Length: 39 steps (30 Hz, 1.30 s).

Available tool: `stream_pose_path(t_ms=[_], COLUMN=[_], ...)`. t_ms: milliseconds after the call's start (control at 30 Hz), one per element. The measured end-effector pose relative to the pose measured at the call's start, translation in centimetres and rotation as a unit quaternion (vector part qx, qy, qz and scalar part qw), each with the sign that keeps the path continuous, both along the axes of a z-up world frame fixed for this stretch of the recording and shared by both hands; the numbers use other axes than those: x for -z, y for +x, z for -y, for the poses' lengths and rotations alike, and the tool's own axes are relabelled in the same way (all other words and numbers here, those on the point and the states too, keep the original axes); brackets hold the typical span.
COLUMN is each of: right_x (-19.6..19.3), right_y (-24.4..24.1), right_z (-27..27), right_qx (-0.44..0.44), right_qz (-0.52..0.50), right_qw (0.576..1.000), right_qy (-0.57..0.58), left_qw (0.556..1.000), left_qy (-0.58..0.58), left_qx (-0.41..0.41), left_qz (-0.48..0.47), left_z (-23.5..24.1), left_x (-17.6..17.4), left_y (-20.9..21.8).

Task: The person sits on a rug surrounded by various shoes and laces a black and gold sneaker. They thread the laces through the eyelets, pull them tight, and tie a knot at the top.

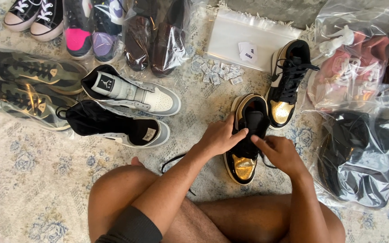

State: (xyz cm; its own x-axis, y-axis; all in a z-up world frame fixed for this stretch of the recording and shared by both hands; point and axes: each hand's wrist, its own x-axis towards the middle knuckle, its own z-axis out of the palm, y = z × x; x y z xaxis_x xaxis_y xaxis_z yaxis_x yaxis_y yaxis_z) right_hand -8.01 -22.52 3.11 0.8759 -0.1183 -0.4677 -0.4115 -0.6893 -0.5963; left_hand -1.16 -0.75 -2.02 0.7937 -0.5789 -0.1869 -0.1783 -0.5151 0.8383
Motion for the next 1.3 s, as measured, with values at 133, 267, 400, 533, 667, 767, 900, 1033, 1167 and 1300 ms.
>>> stream_pose_path(t_ms=[133,267,400,533,667,767,900,1033,1167,1300], right_x=[-1.9,-1.3,-0.6,-0.3,0.1,0.7,0.4,-4.1,-5.8,-8.0], right_y=[-0.5,-1.0,-1.1,-0.7,-0.7,-1.0,-0.9,-1.9,-3.2,-4.0], right_z=[-0.4,1.2,1.8,1.6,1.9,1.8,1.2,0.2,0.1,-0.3], right_qx=[-0.025,-0.024,-0.045,-0.084,-0.079,-0.074,-0.063,-0.047,-0.063,-0.063], right_qz=[-0.052,0.068,0.215,0.274,0.306,0.316,0.353,0.292,0.348,0.407], right_qw=[0.998,0.996,0.969,0.948,0.907,0.865,0.804,0.834,0.808,0.788], right_qy=[-0.024,0.056,0.111,0.137,0.278,0.384,0.474,0.466,0.472,0.458], left_qw=[1.0,0.999,0.999,0.999,0.999,0.999,0.998,0.964,0.947,0.965], left_qy=[0.013,0.012,0.019,0.033,0.042,0.039,0.053,0.061,0.003,0.074], left_qx=[0.007,0.01,0.008,0.002,0.009,0.004,-0.02,-0.135,-0.152,-0.093], left_qz=[-0.015,-0.029,-0.034,-0.031,-0.03,-0.031,0.015,0.221,0.282,0.232], left_z=[-0.3,-0.4,-0.4,-0.3,-0.1,0.0,0.4,1.6,1.6,1.9], left_x=[-0.9,-2.0,-1.8,-2.2,-2.2,-2.1,-0.6,-0.9,-3.4,-2.7], left_y=[0.1,-0.1,-0.1,0.0,0.0,-0.1,-0.2,-0.8,-1.4,-2.9])
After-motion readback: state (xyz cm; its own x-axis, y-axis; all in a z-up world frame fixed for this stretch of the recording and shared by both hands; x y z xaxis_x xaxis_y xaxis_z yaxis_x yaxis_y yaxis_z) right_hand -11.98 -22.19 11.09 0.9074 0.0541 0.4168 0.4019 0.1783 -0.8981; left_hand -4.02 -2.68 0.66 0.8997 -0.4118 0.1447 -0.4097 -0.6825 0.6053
